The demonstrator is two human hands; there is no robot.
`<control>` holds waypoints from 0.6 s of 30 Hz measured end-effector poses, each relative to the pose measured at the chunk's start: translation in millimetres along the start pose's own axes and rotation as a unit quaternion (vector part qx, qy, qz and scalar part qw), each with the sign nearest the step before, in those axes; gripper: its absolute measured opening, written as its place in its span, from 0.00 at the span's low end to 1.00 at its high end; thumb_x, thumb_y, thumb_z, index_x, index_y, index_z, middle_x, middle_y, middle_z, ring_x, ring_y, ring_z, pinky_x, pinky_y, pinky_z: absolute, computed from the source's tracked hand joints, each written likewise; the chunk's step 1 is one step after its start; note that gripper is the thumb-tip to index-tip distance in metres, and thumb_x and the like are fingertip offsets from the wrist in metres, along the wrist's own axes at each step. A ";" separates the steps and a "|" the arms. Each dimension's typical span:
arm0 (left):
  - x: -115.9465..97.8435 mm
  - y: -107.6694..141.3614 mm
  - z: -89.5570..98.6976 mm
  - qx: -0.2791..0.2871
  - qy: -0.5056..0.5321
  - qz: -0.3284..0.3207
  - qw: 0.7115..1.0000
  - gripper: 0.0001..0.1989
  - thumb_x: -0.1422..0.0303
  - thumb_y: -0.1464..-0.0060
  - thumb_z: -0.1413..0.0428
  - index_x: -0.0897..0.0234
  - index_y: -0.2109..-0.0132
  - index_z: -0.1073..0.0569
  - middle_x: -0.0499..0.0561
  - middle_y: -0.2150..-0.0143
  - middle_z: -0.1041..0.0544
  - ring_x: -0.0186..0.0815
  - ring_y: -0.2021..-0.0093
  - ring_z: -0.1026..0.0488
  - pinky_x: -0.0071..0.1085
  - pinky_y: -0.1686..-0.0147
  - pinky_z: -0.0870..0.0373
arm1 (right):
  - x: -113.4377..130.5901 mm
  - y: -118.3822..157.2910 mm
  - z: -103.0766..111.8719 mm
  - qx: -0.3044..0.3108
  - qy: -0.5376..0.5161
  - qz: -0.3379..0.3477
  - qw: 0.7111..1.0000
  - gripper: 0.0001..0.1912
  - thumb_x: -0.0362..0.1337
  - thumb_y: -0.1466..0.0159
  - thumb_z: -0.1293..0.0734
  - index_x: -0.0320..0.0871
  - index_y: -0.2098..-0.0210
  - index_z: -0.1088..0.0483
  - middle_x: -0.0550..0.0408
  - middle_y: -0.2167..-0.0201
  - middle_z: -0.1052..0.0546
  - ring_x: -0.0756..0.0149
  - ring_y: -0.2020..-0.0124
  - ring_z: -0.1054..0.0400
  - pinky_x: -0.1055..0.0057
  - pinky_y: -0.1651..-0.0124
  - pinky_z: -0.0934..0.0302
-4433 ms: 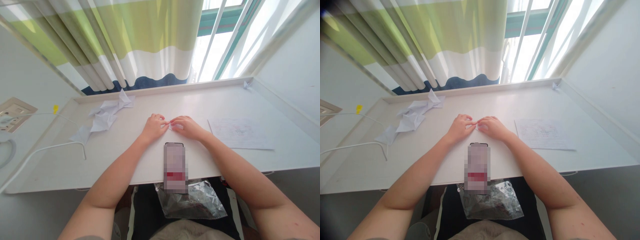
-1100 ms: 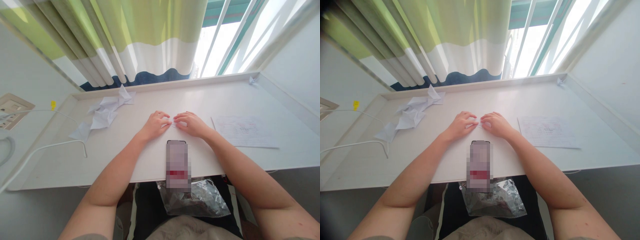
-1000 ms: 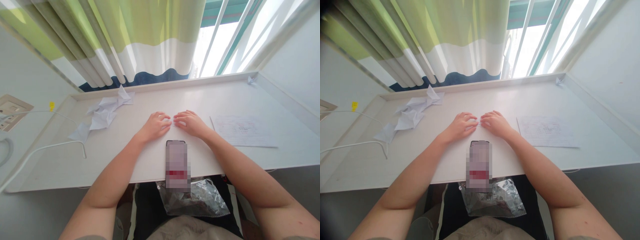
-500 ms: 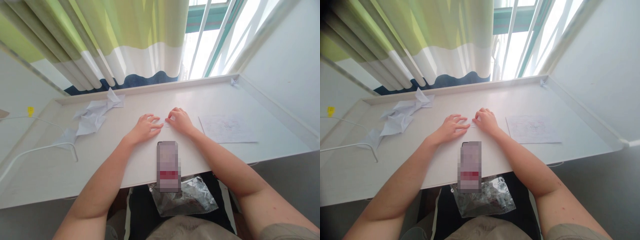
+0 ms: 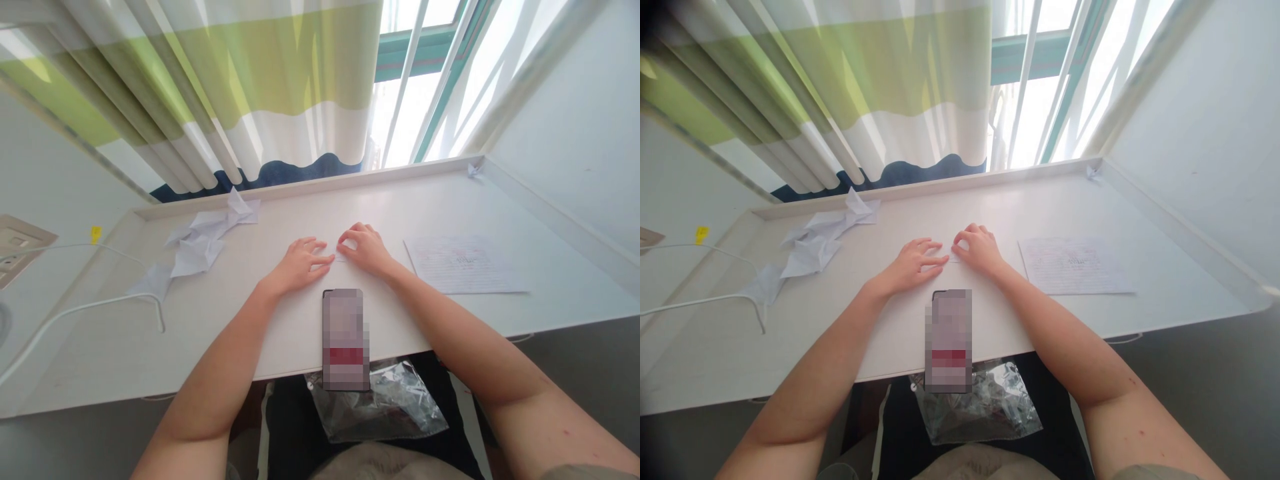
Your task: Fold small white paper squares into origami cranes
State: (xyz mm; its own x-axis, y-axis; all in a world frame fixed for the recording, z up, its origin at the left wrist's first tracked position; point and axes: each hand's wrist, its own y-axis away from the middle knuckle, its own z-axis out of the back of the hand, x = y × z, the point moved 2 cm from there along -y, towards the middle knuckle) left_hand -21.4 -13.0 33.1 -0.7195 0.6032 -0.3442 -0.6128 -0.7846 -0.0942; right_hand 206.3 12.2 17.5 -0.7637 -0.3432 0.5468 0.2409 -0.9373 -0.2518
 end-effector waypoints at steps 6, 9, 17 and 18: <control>0.6 -4.2 -1.8 -0.049 0.044 -0.032 0.997 0.11 0.61 0.32 0.36 0.50 0.46 0.14 0.52 0.39 0.16 0.46 0.35 0.24 0.51 0.31 0.32 | -2.7 4.3 3.7 0.046 -0.004 0.031 0.998 0.10 0.40 0.28 0.30 0.54 0.53 0.15 0.46 0.49 0.22 0.46 0.43 0.30 0.42 0.34 0.39; 0.6 -10.5 -3.8 -0.075 0.049 -0.042 0.995 0.09 0.61 0.33 0.34 0.52 0.49 0.13 0.52 0.45 0.14 0.44 0.44 0.20 0.46 0.38 0.27 | -0.5 4.9 3.7 0.040 0.003 0.028 0.999 0.10 0.39 0.28 0.31 0.53 0.53 0.15 0.46 0.50 0.21 0.45 0.43 0.31 0.42 0.34 0.39; -7.5 -20.9 -8.4 -0.070 -0.041 -0.085 0.993 0.12 0.66 0.27 0.43 0.58 0.56 0.15 0.53 0.51 0.13 0.42 0.49 0.20 0.42 0.44 0.29 | -4.4 4.7 7.2 0.047 -0.023 0.048 0.997 0.12 0.42 0.28 0.30 0.52 0.48 0.17 0.47 0.48 0.19 0.46 0.42 0.29 0.41 0.33 0.39; -7.7 -21.1 -8.6 -0.072 -0.051 -0.089 0.992 0.12 0.67 0.26 0.43 0.58 0.56 0.15 0.53 0.51 0.13 0.42 0.49 0.20 0.42 0.44 0.29 | -6.6 5.0 8.7 0.062 -0.033 0.067 0.995 0.14 0.40 0.29 0.30 0.53 0.46 0.17 0.47 0.46 0.19 0.46 0.41 0.29 0.41 0.31 0.39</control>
State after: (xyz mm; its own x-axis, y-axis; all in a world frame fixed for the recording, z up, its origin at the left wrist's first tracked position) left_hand -0.1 -2.3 29.7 -0.6377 0.7396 -0.2151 -0.6855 -0.6724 -0.2793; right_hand 217.8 9.3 19.5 -0.6800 -0.4659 0.5662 0.4140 -0.8813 -0.2279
